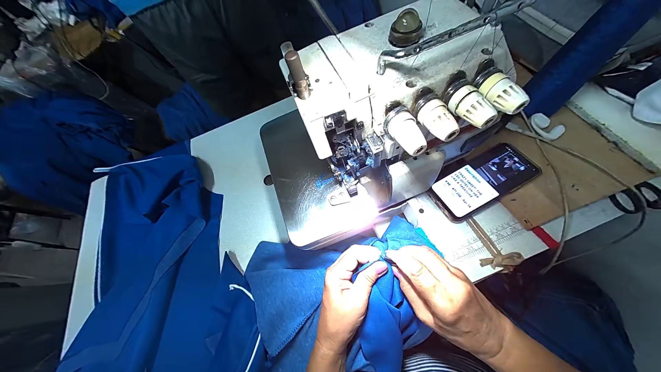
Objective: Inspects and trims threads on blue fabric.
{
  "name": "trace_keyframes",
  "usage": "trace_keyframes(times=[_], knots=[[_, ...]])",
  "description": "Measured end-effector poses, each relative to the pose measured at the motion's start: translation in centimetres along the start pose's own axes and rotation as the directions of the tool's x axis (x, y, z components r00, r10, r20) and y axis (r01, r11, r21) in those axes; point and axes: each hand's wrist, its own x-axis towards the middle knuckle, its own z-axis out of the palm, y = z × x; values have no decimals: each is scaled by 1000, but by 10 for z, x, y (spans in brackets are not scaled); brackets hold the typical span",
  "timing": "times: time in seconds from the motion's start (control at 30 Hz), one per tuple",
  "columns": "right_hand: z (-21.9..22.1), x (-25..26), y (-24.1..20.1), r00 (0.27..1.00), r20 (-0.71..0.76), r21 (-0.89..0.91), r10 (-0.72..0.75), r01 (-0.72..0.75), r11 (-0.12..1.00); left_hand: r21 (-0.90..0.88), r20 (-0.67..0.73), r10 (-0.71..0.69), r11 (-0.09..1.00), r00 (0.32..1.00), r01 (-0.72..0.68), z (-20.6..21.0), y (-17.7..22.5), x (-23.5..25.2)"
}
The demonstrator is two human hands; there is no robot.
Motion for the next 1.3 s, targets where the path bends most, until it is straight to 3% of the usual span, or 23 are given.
trace_keyframes(times=[0.47, 0.57, 0.67, 0.73, 0.77, 0.83, 0.9, 1.0, 1.03, 1.17, 1.3], knots=[[6, 0, 2, 1000, -10, -76, -23, 22, 997, 72, -76, 18, 997, 997, -13, 3, 2, 1], [6, 0, 5, 1000, 13, -32, -25, 26, 999, 59, -76, 16, 998, 997, -11, 3, 1, 1], [5, 3, 5, 996, -89, 45, -1, 5, 999, 90, -84, 1, 996, 996, 7, 2, 2, 1], [-1, 12, 2, 986, -133, 118, 103, -87, 989, 79, -75, 6, 997, 997, 0, 2, 1, 1], [-4, 16, 0, 972, -106, 203, 209, -184, 962, 68, -65, 12, 998, 998, -7, 1, 1, 1], [-12, 20, 2, 900, 95, 385, 425, -427, 818, 37, -46, 23, 999, 999, -21, 1, 0, 1], [-15, 22, 8, 825, 332, 529, 457, -564, 634, 16, -40, 33, 999, 999, -32, 0, -1, 1], [-15, 20, 12, 758, 471, 638, 450, -646, 420, 32, -34, 52, 998, 998, -51, -1, -1, 0], [-16, 20, 12, 766, 454, 648, 456, -635, 422, 39, -47, 60, 998, 997, -58, -1, -2, 0], [-13, 17, 11, 848, 244, 557, 470, -519, 648, 37, -64, 79, 996, 995, -77, 0, -3, 0], [-8, 17, 6, 827, 201, 557, 524, -537, 633, 5, -24, 22, 1000, 999, -22, 0, 1, 0]])
